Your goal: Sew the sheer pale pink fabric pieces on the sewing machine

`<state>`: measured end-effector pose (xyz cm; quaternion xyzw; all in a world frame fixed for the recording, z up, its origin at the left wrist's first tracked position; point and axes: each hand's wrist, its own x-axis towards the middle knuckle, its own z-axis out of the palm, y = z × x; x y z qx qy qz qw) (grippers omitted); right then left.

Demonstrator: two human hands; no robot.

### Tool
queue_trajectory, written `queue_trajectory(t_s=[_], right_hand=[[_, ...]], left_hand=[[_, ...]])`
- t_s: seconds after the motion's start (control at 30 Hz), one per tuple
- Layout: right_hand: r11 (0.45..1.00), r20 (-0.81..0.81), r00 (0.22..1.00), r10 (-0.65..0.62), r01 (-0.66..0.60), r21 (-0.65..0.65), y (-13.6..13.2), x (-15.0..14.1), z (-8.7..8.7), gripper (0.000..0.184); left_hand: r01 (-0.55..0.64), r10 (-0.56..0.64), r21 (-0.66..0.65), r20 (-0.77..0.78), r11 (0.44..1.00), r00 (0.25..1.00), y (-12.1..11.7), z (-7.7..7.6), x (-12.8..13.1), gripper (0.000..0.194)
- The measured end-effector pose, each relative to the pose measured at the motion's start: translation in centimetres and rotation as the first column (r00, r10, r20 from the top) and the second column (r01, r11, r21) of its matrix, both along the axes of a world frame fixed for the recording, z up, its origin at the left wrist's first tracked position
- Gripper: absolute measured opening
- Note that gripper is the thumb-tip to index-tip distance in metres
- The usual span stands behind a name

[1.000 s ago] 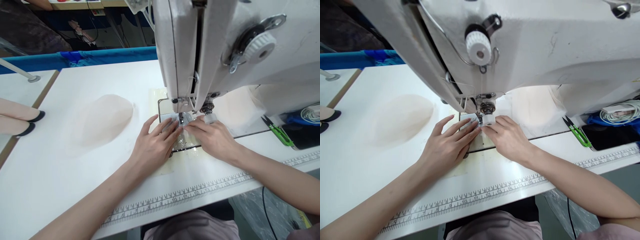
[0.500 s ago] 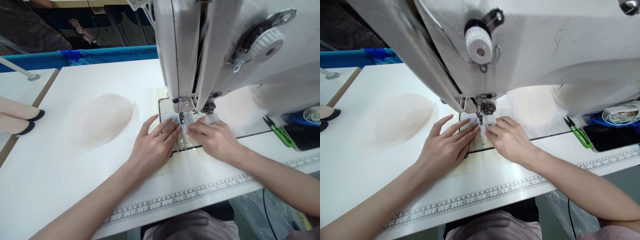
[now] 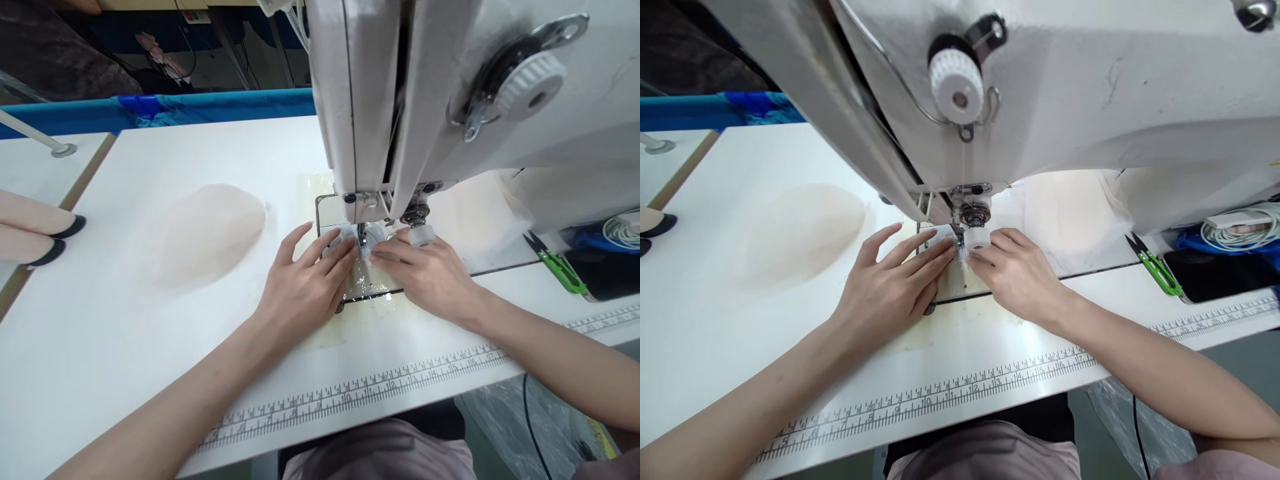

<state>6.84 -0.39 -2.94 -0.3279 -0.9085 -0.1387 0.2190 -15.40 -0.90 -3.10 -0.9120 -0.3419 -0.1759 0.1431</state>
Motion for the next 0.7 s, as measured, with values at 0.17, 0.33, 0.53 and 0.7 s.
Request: queue_trajectory(t_s=[0.17,0.33,0.53,0.7], right_hand=[[1.0,0.006,1.0,0.019,-0.019,0.004,-0.13,0.05,-0.03,0.036],[0.999,-0.003,0.999,0.044,-0.044,0.006,0.02,0.09,-0.14,0.034],[0.999,0.042,0.999,0.02,-0.022,0.046,0.19,-0.05,-0.12,0.031],[0.998,0.082,0.996,-0.024,0.02,0.055,0.19,-0.15,0.0,0.031]], left_hand=[[0.021,-0.019,-0.041,0.046,0.999,0.999,-0.1,0.02,-0.04,0.044],[-0.002,0.005,-0.065,0.05,0.998,0.999,-0.04,-0.09,0.03,0.044],[-0.026,0.028,-0.05,0.047,0.998,0.999,0.14,-0.24,0.21,0.04],[-0.041,0.049,-0.094,0.082,0.995,0.995,0.25,-0.42,0.32,0.042]])
